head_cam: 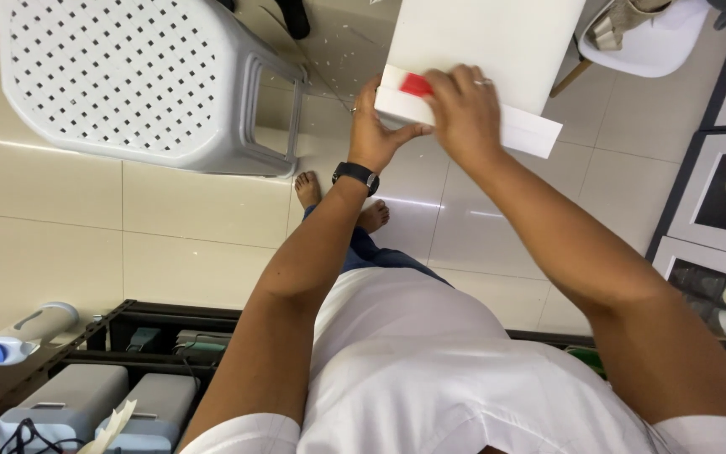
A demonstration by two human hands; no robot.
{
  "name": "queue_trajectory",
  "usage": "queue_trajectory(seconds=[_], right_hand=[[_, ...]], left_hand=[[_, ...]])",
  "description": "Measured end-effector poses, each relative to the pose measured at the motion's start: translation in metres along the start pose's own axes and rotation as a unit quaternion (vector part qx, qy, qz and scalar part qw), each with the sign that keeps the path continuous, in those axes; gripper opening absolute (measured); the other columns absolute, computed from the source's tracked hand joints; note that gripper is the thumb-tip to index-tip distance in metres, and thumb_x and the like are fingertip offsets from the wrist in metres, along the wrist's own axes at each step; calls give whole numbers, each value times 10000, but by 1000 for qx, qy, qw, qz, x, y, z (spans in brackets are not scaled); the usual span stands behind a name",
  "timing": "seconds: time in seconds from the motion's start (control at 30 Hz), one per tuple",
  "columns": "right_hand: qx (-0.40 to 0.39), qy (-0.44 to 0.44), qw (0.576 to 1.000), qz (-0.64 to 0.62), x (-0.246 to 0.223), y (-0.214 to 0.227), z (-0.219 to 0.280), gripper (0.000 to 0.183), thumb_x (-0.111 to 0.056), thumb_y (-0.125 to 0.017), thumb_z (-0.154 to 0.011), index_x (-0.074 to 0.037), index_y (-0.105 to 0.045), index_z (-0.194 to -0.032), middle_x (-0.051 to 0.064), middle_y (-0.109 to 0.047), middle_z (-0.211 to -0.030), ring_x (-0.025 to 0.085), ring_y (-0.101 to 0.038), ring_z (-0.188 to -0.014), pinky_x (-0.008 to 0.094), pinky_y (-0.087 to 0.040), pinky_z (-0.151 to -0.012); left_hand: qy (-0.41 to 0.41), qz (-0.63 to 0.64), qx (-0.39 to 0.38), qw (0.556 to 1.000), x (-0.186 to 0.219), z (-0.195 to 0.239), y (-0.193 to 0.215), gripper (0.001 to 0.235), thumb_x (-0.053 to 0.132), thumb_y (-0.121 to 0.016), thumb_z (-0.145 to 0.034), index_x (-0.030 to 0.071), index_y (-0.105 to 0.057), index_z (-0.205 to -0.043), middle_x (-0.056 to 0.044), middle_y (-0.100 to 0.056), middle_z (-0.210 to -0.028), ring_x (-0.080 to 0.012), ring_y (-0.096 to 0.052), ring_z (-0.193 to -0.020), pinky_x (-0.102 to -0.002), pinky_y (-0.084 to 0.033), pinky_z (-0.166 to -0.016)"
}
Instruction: Using a roller to apply adhesive or paint to cardboard and then smoothing it out with a scraper.
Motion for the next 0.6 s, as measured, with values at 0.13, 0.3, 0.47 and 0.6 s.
queue_trajectory(seconds=[0.13,0.3,0.47,0.6], right_hand=[[-11,0,1000,11,22,18,32,182,-213,-581,-1142,-62,-645,-1222,123,-533,-984,347,-537,-860,436,-449,-709],[-14,-17,997,70,15,-1,25,154,-148,-645,-1048,-102,-629,-1193,91,-539,-976,312,-498,-866,413,-411,-698],[6,0,996,88,-1,-12,7,169,-110,-659,-1014,-112,-617,-1178,74,-538,-981,304,-490,-870,405,-411,-676],[0,-4,994,107,-8,-17,2,212,-112,-672,-991,-126,-611,-1194,67,-546,-990,299,-495,-884,403,-420,-681]], left_hand=[[32,24,-5,999,1,3,0,1114,506,-996,-579,99,-440,-1454,-137,-556,-1448,-311,-481,-1398,-474,-456,-1149],[30,30,-2,999,-8,7,-6,1141,488,-1007,-578,136,-396,-1475,-122,-529,-1459,-301,-450,-1396,-471,-455,-1136],[3,27,13,1000,-9,1,-2,1123,402,-1048,-590,143,-404,-1473,-137,-549,-1409,-302,-522,-1336,-444,-500,-1092],[29,34,2,999,-24,1,-8,1083,243,-1057,-631,153,-399,-1486,-132,-533,-1444,-305,-504,-1373,-447,-477,-1127]])
Point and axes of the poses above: each hand's wrist, its own z-axis away from the middle knuckle, its own y-axis out of the back of the hand, x = y × z, the point moved 9 cm from there along -z, towards the middle knuckle
